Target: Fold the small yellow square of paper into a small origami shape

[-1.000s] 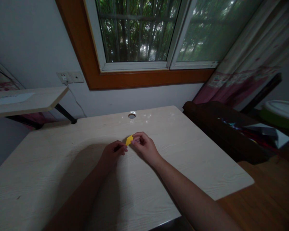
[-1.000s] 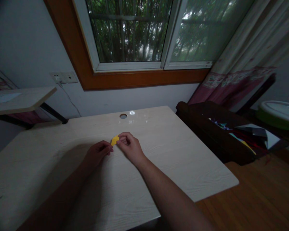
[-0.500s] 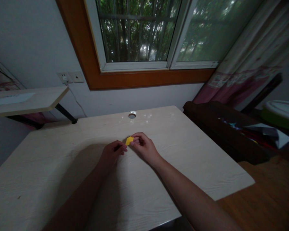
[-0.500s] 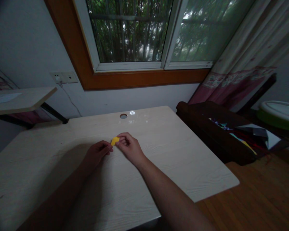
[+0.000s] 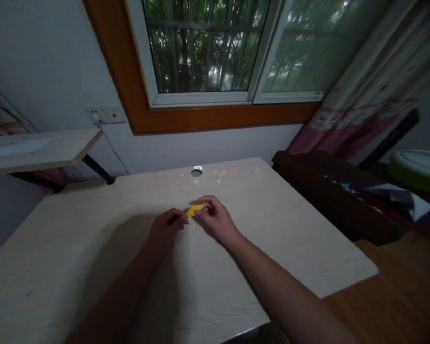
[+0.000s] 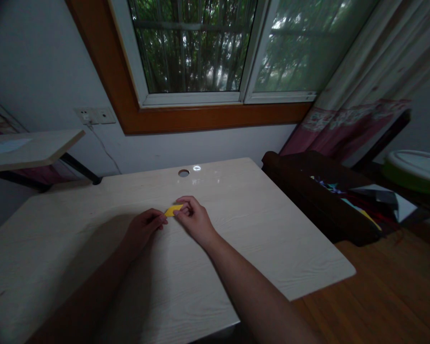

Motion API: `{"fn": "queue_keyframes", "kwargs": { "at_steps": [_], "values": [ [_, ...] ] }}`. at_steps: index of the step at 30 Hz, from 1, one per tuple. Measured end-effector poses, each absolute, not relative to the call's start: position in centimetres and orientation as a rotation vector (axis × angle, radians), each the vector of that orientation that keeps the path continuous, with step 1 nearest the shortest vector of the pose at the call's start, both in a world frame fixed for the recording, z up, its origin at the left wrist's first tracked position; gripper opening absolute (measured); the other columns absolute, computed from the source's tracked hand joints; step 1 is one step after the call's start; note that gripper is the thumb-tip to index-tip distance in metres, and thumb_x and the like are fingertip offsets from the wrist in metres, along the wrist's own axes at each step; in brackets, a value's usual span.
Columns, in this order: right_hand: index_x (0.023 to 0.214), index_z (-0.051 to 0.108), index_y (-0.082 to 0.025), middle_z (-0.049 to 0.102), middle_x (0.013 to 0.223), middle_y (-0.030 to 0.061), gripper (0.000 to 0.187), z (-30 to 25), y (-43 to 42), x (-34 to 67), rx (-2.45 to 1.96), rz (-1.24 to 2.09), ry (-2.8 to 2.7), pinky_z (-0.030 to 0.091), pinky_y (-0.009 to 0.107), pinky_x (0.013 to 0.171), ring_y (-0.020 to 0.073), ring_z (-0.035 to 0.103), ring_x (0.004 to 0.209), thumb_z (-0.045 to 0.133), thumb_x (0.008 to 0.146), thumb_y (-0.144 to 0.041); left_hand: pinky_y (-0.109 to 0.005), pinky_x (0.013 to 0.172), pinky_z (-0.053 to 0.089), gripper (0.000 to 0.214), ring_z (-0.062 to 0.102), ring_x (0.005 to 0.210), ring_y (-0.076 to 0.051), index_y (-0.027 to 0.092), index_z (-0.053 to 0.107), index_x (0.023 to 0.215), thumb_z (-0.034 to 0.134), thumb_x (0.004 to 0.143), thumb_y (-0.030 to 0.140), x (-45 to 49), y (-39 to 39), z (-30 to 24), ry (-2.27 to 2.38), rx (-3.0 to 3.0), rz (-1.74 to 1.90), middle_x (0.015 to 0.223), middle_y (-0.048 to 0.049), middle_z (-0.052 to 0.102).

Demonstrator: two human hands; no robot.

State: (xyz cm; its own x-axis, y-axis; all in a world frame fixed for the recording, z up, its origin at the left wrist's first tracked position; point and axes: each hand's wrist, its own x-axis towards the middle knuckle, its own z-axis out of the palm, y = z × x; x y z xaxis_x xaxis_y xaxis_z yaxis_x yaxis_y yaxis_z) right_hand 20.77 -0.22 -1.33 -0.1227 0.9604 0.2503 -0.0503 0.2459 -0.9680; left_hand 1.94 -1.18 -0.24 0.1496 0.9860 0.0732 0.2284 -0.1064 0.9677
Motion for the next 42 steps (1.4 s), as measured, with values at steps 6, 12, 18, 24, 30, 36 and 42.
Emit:
{"fn": "queue_keyframes", "kwargs": {
  "at_steps": [6, 12, 18, 24, 30, 36, 42],
  "values": [
    [0.11, 0.056, -0.022, 0.054, 0.074, -0.0029, 0.029, -0.8, -0.6, 20.7, -0.929, 1.145, -1.431, 0.039, 0.024, 0.061, 0.0111, 0.047, 0.063, 0.064, 0.083, -0.03, -0.023, 0.061, 0.043, 0.019, 0.056, 0.064, -0.013, 0.018, 0.065, 0.081, 0.062, 0.082, 0.037, 1.8, -1.2, -0.5, 1.228, 1.472, 1.116, 0.075, -0.0015, 0.067],
    [0.112, 0.055, -0.022, 0.055, 0.074, -0.0026, 0.029, -0.7, -0.6, 20.8, -0.917, 1.151, -1.444, 0.04, 0.025, 0.063, 0.012, 0.05, 0.065, 0.061, 0.084, -0.027, -0.023, 0.062, 0.044, 0.019, 0.056, 0.065, -0.012, 0.018, 0.065, 0.082, 0.062, 0.083, 0.037, 1.8, -1.1, -0.7, 1.191, 1.454, 1.119, 0.078, -0.002, 0.068],
    [0.112, 0.055, -0.022, 0.055, 0.075, -0.0032, 0.031, -0.9, -0.6, 20.8, -0.933, 1.111, -1.507, 0.04, 0.024, 0.062, 0.0109, 0.048, 0.064, 0.062, 0.082, -0.023, -0.023, 0.063, 0.045, 0.021, 0.057, 0.066, -0.013, 0.018, 0.065, 0.081, 0.061, 0.083, 0.038, 1.9, -1.1, -0.6, 1.182, 1.498, 1.041, 0.076, -0.0024, 0.068],
    [0.115, 0.054, -0.022, 0.057, 0.074, -0.0032, 0.034, -0.7, -0.8, 20.8, -0.937, 1.062, -1.629, 0.041, 0.023, 0.061, 0.011, 0.051, 0.064, 0.062, 0.082, -0.022, -0.023, 0.061, 0.044, 0.021, 0.058, 0.065, -0.014, 0.017, 0.066, 0.079, 0.063, 0.08, 0.038, 1.9, -1.1, -0.9, 1.229, 1.557, 0.965, 0.067, -0.0008, 0.064],
    [0.116, 0.055, -0.022, 0.064, 0.082, 0.0005, 0.031, -0.9, -0.7, 20.8, -0.906, 1.059, -1.612, 0.044, 0.025, 0.064, 0.0116, 0.056, 0.068, 0.059, 0.085, -0.024, -0.024, 0.063, 0.044, 0.022, 0.057, 0.064, -0.014, 0.017, 0.066, 0.076, 0.061, 0.081, 0.038, 1.9, -1.1, -0.8, 1.194, 1.617, 0.941, 0.068, -0.0011, 0.065],
    [0.114, 0.058, -0.021, 0.067, 0.083, 0.0015, 0.033, -1.0, -0.6, 20.7, -0.898, 1.075, -1.653, 0.046, 0.025, 0.067, 0.0122, 0.058, 0.071, 0.062, 0.081, -0.02, -0.025, 0.065, 0.044, 0.023, 0.06, 0.066, -0.016, 0.017, 0.067, 0.073, 0.059, 0.082, 0.036, 1.8, -1.3, -1.2, 1.134, 1.629, 0.898, 0.068, -0.0025, 0.066],
    [0.113, 0.06, -0.021, 0.067, 0.082, 0.0014, 0.032, -1.3, -0.7, 20.6, -0.886, 1.147, -1.631, 0.047, 0.025, 0.065, 0.0118, 0.059, 0.068, 0.062, 0.081, -0.021, -0.025, 0.063, 0.045, 0.021, 0.059, 0.063, -0.016, 0.016, 0.068, 0.073, 0.058, 0.081, 0.033, 2.0, -1.3, -1.2, 1.108, 1.572, 0.901, 0.065, -0.0023, 0.066]
  ]
}}
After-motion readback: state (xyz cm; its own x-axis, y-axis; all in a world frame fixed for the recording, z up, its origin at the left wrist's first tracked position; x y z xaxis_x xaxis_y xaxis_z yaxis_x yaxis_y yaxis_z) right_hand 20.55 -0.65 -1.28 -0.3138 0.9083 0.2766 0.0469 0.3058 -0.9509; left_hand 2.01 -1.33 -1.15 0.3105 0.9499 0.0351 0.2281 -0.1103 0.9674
